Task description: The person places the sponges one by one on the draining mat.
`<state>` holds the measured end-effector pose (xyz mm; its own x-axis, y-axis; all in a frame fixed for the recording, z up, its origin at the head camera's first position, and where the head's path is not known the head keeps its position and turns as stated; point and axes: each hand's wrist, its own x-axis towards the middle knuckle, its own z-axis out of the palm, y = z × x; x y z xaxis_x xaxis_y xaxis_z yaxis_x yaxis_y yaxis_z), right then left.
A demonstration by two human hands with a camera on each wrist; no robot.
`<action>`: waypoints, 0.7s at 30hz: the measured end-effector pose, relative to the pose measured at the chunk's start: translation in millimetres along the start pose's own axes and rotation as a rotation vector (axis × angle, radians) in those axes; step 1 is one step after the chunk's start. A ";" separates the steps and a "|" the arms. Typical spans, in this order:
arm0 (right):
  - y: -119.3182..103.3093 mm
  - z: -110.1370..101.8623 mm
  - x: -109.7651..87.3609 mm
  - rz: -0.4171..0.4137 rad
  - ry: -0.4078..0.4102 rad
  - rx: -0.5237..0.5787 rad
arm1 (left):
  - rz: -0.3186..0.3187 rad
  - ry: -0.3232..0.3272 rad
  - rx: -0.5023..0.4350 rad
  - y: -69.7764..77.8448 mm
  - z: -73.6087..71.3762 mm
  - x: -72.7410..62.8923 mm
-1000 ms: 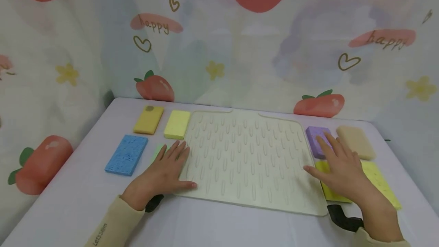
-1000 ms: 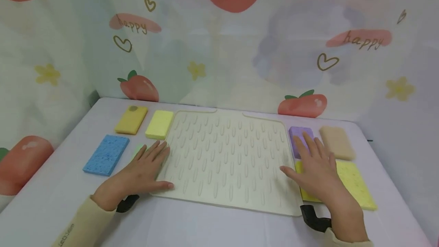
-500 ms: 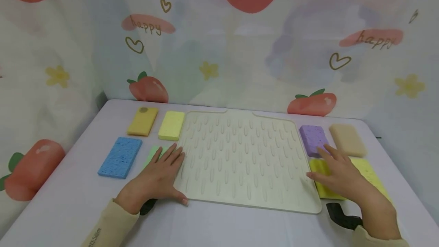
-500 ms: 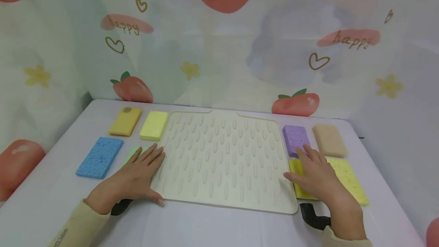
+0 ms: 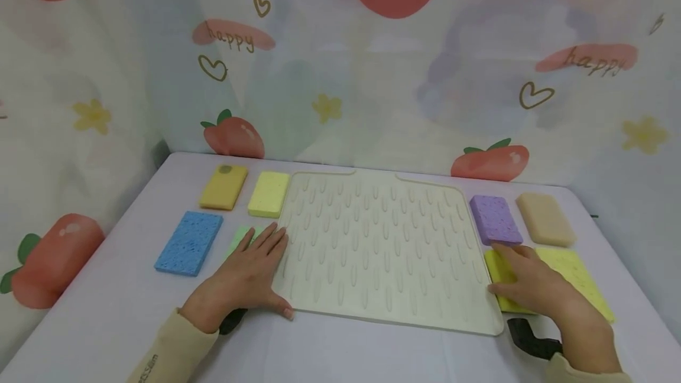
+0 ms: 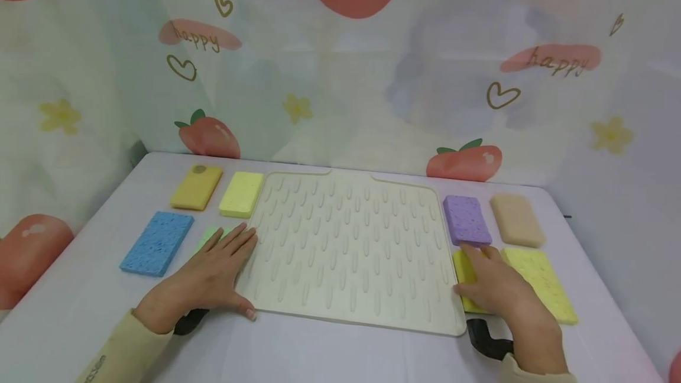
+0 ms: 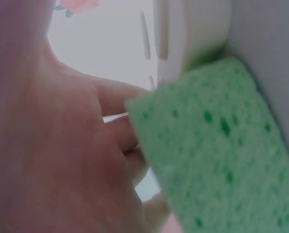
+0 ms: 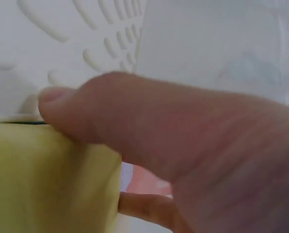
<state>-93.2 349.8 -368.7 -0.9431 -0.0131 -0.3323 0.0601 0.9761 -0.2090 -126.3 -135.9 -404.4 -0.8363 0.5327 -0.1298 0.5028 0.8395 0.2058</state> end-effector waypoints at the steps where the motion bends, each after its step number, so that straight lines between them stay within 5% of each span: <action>1: 0.7 0.1 -0.5 0.011 -0.004 -0.002 | 0.004 -0.002 -0.001 -0.4 -0.5 0.1; 21: -7.4 -11.9 -8.4 -0.001 0.069 -0.062 | -0.015 -0.010 -0.005 -2.0 -3.3 0.3</action>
<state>-89.7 345.3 -353.5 -0.9634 -0.0010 -0.2679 0.0410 0.9877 -0.1509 -128.3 -137.8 -401.7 -0.8417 0.5208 -0.1424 0.4888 0.8471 0.2087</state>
